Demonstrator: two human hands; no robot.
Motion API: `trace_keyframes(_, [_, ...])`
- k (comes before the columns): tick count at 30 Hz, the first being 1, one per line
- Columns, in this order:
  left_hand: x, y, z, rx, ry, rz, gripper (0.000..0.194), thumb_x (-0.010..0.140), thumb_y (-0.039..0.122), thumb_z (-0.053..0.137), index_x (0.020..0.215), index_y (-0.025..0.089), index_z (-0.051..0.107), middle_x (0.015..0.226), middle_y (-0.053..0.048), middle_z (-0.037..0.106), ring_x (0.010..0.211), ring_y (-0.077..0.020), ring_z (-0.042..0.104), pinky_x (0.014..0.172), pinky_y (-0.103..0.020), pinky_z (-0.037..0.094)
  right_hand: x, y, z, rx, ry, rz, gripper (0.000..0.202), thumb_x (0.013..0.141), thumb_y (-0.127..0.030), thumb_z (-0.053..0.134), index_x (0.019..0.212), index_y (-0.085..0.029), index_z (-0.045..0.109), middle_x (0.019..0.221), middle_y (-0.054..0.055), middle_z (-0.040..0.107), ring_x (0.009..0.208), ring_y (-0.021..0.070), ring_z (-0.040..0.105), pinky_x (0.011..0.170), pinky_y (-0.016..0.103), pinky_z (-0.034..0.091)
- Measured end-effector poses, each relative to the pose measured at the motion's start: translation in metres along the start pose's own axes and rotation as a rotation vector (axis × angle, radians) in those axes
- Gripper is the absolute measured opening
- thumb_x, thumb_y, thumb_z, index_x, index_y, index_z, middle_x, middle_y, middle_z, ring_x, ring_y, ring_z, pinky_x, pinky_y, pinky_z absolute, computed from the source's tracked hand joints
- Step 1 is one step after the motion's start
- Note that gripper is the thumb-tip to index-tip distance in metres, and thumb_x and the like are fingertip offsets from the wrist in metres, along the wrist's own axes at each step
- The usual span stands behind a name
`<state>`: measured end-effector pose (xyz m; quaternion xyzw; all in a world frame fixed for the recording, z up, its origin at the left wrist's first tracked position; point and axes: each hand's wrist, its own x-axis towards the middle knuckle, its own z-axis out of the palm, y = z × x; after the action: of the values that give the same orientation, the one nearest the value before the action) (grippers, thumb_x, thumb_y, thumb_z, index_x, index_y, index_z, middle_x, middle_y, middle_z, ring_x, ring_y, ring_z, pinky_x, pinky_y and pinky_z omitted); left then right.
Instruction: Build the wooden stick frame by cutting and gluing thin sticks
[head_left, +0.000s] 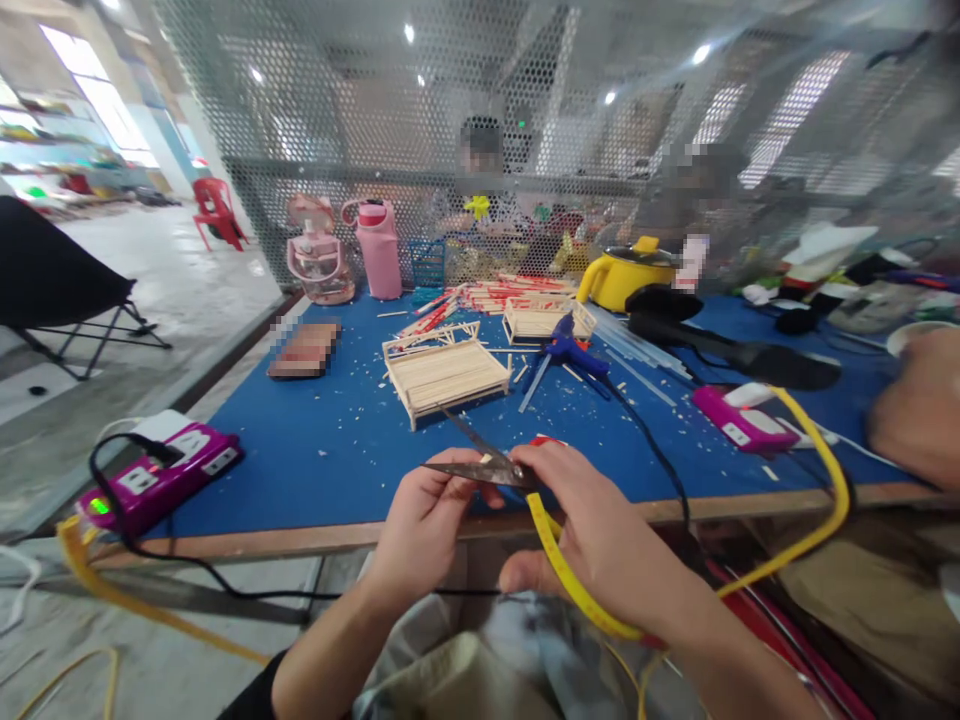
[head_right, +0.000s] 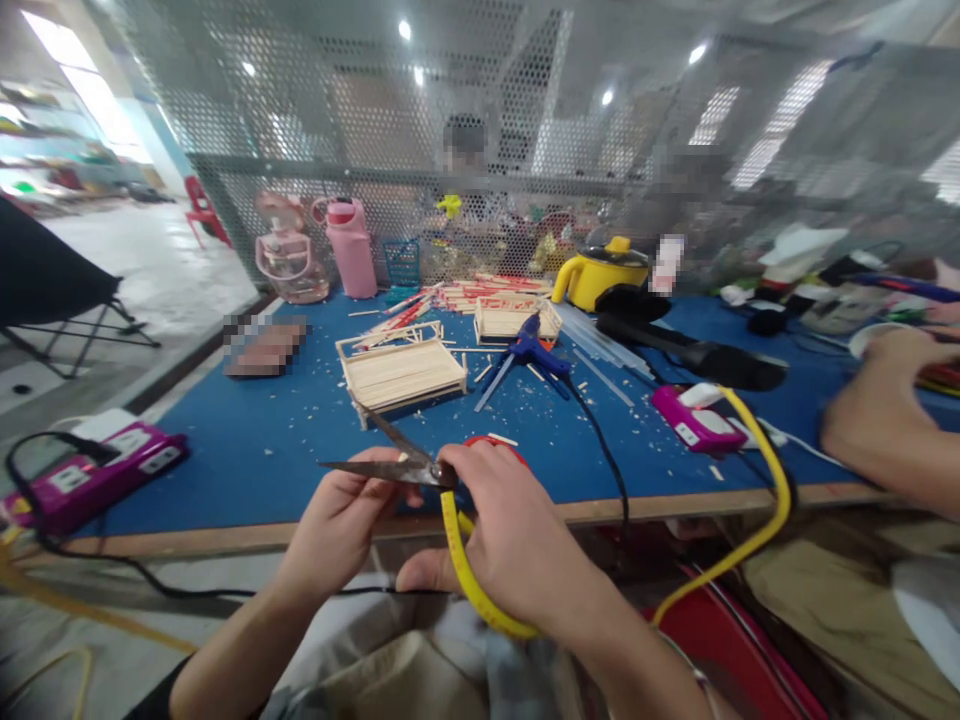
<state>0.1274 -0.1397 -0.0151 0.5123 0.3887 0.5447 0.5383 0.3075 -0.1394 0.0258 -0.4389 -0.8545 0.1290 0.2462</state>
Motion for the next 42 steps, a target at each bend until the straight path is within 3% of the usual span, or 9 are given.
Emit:
trace_keyframes(4, [-0.003,0.004,-0.001,0.053,0.011,0.053,0.026,0.088,0.038,0.056,0.083,0.016,0.068,0.069,-0.003,0.066,0.069,-0.0145,0.06,0.069,-0.024,0.047,-0.002,0.0,0.0,0.011,-0.001,-0.028,0.064,0.065,-0.042,0.076,0.118,-0.021,0.049,0.116,0.013,0.061,0.107,0.0298,0.057,0.09,0.044,0.046])
trace_keyframes(12, [-0.006,0.007,-0.003,0.124,0.002,0.126,0.021,0.089,0.03,0.056,0.078,0.017,0.07,0.071,-0.001,0.067,0.07,-0.0123,0.059,0.069,-0.02,0.046,-0.006,0.002,0.003,0.047,-0.003,-0.067,0.043,0.079,-0.021,0.056,0.121,-0.021,0.048,0.115,0.012,0.06,0.107,0.0273,0.055,0.088,0.041,0.047])
trace_keyframes(19, [-0.01,0.007,-0.002,0.135,0.024,0.086,0.025,0.088,0.032,0.056,0.073,0.017,0.068,0.064,-0.001,0.063,0.063,-0.0124,0.057,0.063,-0.02,0.045,-0.002,0.001,0.001,0.057,-0.071,-0.008,0.068,0.061,-0.049,0.08,0.116,-0.022,0.052,0.107,0.009,0.062,0.096,0.0267,0.058,0.082,0.039,0.049])
trace_keyframes(25, [-0.012,0.003,0.001,0.133,0.025,0.084,0.029,0.089,0.031,0.054,0.067,0.016,0.066,0.064,-0.001,0.062,0.063,-0.0125,0.055,0.062,-0.021,0.044,-0.001,0.002,0.001,0.078,-0.048,-0.009,0.052,0.065,-0.043,0.078,0.108,-0.021,0.06,0.093,0.007,0.065,0.082,0.0227,0.06,0.073,0.033,0.049])
trace_keyframes(29, [-0.013,0.001,0.0,0.133,0.045,0.084,0.032,0.089,0.032,0.054,0.064,0.015,0.064,0.067,-0.003,0.063,0.066,-0.0133,0.056,0.064,-0.021,0.044,0.0,0.004,0.002,0.066,-0.04,-0.024,0.051,0.063,-0.05,0.078,0.101,-0.019,0.062,0.088,0.006,0.066,0.078,0.0208,0.06,0.069,0.03,0.048])
trace_keyframes(33, [-0.013,0.001,0.0,0.165,0.072,0.074,0.03,0.089,0.031,0.055,0.066,0.015,0.065,0.064,-0.002,0.064,0.064,-0.0128,0.056,0.064,-0.021,0.043,0.001,0.007,0.002,0.052,-0.076,-0.03,0.058,0.061,-0.059,0.076,0.098,-0.018,0.061,0.086,0.005,0.066,0.077,0.02,0.06,0.068,0.029,0.046])
trace_keyframes(38, [-0.013,0.001,0.003,0.164,0.036,0.085,0.034,0.089,0.032,0.056,0.061,0.015,0.063,0.066,-0.002,0.064,0.067,-0.0121,0.056,0.067,-0.021,0.041,0.001,0.008,0.0,0.13,-0.156,0.013,0.051,0.066,-0.06,0.072,0.094,-0.018,0.061,0.082,0.002,0.065,0.07,0.0161,0.057,0.064,0.025,0.044])
trace_keyframes(42, [-0.01,-0.001,0.005,0.011,0.02,0.032,0.027,0.089,0.038,0.055,0.078,0.016,0.065,0.064,0.001,0.063,0.063,-0.0096,0.054,0.065,-0.019,0.041,0.001,0.006,-0.002,0.234,-0.145,0.082,0.05,0.07,-0.061,0.068,0.097,-0.02,0.06,0.077,-0.001,0.064,0.066,0.015,0.056,0.057,0.023,0.042])
